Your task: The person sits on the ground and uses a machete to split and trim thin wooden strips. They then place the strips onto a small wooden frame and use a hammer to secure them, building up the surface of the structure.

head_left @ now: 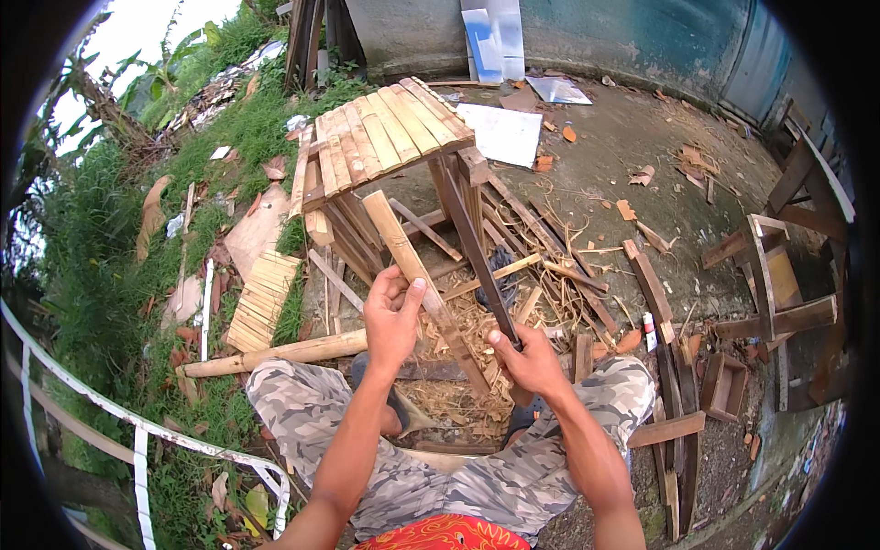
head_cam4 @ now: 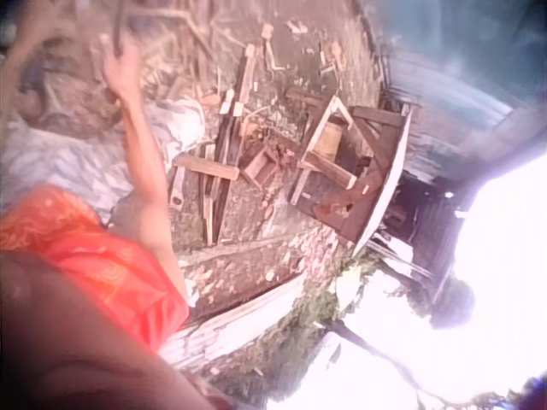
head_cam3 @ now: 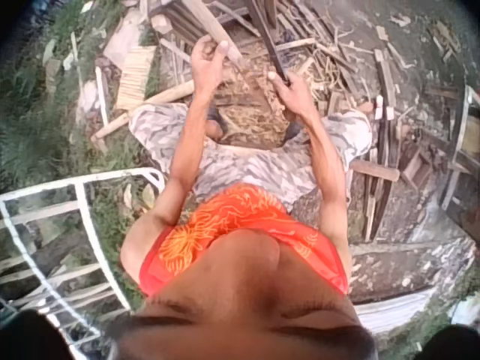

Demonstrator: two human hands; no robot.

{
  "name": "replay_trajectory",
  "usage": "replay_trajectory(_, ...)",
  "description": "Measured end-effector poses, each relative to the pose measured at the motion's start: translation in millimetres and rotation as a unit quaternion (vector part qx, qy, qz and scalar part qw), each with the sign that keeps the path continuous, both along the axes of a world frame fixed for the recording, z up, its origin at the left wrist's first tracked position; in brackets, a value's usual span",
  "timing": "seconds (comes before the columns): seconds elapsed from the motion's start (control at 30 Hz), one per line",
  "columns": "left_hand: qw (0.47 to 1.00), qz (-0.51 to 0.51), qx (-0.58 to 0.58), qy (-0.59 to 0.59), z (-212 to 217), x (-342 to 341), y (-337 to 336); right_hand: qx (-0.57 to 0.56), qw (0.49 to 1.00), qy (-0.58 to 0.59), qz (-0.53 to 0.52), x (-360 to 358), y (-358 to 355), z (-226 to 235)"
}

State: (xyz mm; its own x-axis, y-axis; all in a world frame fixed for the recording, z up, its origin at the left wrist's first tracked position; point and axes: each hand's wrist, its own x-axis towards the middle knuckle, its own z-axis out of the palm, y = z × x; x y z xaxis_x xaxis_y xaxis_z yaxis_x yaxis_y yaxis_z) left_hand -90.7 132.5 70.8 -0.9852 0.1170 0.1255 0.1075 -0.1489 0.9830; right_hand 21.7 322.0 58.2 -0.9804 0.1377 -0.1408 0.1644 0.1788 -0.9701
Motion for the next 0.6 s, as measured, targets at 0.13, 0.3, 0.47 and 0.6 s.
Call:
replay_trajectory(0.13, 0.995, 0.089, -0.026, 0.030, 11.4, -19.2, -26.8, 0.106, 0.989, -0.051, 0.090, 2.3, -1.6, 1.3)
replay_trajectory(0.3, 0.990, 0.119, -0.035, 0.062, 24.1, -34.4, -51.5, 0.174, 0.969, 0.020, 0.173, -1.5, -6.6, 3.7)
replay_trajectory(0.47, 0.986, 0.134, -0.054, 0.083, 23.6, -30.6, -63.0, 0.176, 0.970, 0.009, 0.169, 0.7, -12.2, 5.4)
replay_trajectory(0.6, 0.989, 0.108, -0.071, 0.078, 11.6, -32.8, -75.7, 0.196, 0.966, 0.003, 0.169, -0.1, -13.2, 0.3)
